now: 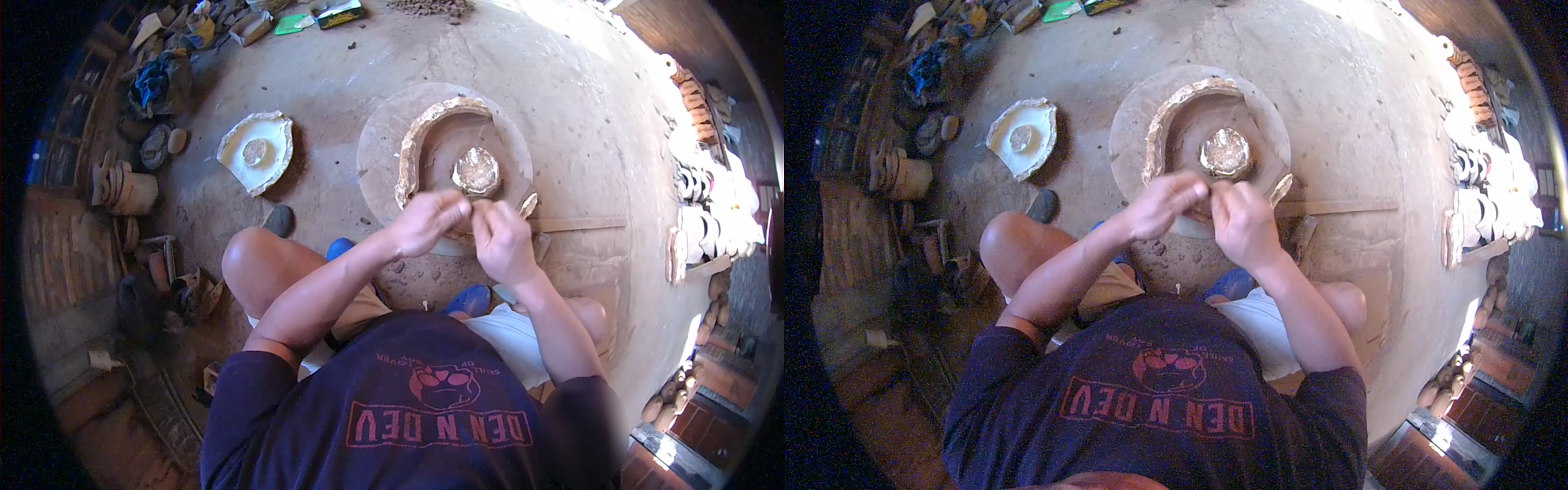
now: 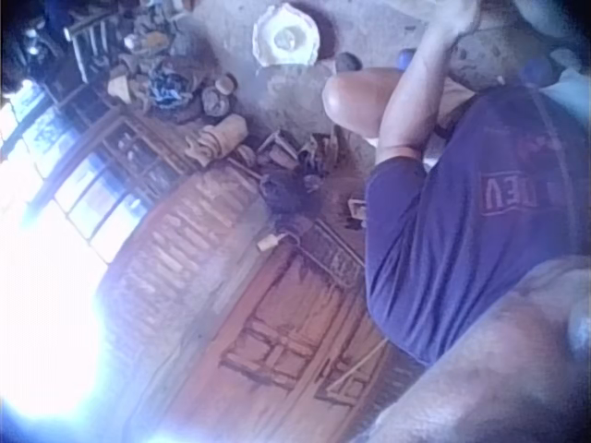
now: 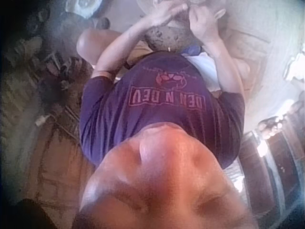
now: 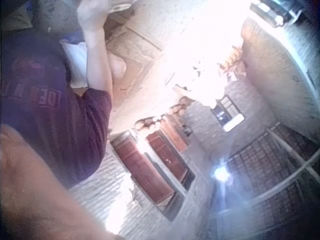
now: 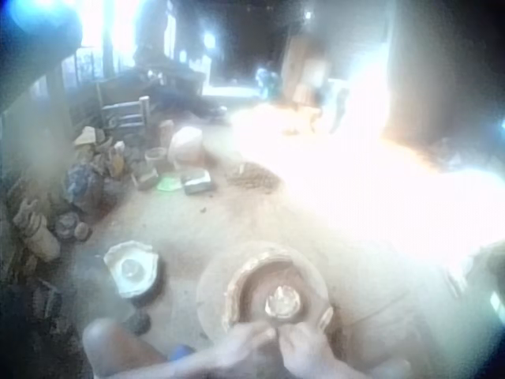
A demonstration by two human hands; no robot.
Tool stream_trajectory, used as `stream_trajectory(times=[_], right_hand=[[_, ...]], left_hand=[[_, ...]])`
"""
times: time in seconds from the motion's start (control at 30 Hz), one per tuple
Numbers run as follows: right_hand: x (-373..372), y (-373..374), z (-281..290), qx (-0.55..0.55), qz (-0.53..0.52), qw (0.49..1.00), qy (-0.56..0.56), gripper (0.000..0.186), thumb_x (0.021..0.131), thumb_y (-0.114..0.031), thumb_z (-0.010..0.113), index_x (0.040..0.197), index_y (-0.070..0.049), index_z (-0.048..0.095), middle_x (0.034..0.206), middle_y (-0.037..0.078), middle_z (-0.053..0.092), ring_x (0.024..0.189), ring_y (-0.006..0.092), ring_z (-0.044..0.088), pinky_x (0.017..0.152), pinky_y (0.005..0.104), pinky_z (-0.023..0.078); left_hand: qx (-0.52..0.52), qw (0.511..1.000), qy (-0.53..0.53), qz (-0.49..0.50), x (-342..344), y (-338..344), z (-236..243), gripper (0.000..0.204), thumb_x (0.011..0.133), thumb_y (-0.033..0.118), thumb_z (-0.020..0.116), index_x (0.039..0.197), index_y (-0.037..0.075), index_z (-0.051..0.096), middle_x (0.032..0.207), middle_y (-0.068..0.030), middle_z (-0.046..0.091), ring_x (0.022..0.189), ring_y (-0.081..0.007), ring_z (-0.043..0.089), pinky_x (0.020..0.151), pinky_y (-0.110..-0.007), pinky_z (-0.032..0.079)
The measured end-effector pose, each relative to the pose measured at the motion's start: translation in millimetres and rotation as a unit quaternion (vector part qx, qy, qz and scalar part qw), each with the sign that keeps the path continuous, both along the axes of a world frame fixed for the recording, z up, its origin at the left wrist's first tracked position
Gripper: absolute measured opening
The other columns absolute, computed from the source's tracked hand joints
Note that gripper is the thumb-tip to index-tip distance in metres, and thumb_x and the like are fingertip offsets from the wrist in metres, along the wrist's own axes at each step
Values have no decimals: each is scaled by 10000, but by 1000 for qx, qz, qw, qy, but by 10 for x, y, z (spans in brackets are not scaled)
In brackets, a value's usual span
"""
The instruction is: The person molds clay by hand onto a rotating wooden wheel, smoothing the material with a wet sponge and shaping the inner and outer edges. The person occasionally takes small pieces of raw clay from a pile on the floor to add to the mold.
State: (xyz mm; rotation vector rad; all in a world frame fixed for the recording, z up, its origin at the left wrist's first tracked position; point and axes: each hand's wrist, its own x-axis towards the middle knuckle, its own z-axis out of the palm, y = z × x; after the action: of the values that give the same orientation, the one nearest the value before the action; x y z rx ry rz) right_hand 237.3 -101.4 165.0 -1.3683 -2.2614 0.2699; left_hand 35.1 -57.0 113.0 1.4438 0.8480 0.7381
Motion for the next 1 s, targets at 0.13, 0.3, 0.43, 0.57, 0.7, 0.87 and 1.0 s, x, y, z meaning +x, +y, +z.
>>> stream_trajectory(times=[0.13,0.3,0.43,0.57,0.7,0.87,1.0], right_hand=[[31,191,63,-152,-179,960,152,220,988,-162,652,1076,21,735,1013,227,719,886,390,704,794,416,565],[-250,375,-154,-126,-41,985,107,275,976,-167,675,1155,32,740,1012,212,721,1024,338,708,895,406,546],[-284,570,-356,-142,-34,988,47,288,912,-115,687,1157,25,743,1000,219,697,948,387,670,885,456,536],[-373,649,-596,-124,46,991,-15,303,905,-96,660,1172,27,734,972,199,665,947,384,651,870,461,538],[-231,557,-620,-104,106,979,-140,357,907,-138,613,1224,-18,723,1017,175,641,1010,365,638,874,455,556],[-113,381,-135,-149,110,952,-243,453,912,-252,598,1315,-72,700,1084,158,667,1066,355,647,901,477,563],[83,250,-11,-282,11,919,-276,547,921,-361,607,1412,-126,661,1099,170,729,1013,353,711,916,488,572]], left_hand=[[-76,957,-38,278,-307,600,-31,419,1124,388,479,1026,1,605,879,-59,637,832,-155,590,755,-339,497],[258,882,151,366,-167,716,-918,322,1089,257,530,1175,-53,516,1027,-268,609,940,-453,595,863,-506,480],[33,939,112,325,-60,629,-692,428,1084,267,530,1311,-84,436,1244,-365,560,1146,-531,560,1006,-543,433],[42,925,81,368,24,548,-843,462,1083,283,532,1328,-97,434,1271,-379,557,1177,-538,554,1016,-545,431],[30,917,135,375,90,508,-801,455,1085,280,520,1318,-103,443,1259,-378,557,1177,-537,552,1023,-539,434],[75,900,125,411,139,403,-830,416,1087,259,502,1286,-103,452,1246,-372,546,1162,-533,551,1013,-536,435],[80,904,122,401,181,346,-813,387,1087,252,499,1249,-96,459,1191,-356,543,1117,-521,551,986,-536,436]])
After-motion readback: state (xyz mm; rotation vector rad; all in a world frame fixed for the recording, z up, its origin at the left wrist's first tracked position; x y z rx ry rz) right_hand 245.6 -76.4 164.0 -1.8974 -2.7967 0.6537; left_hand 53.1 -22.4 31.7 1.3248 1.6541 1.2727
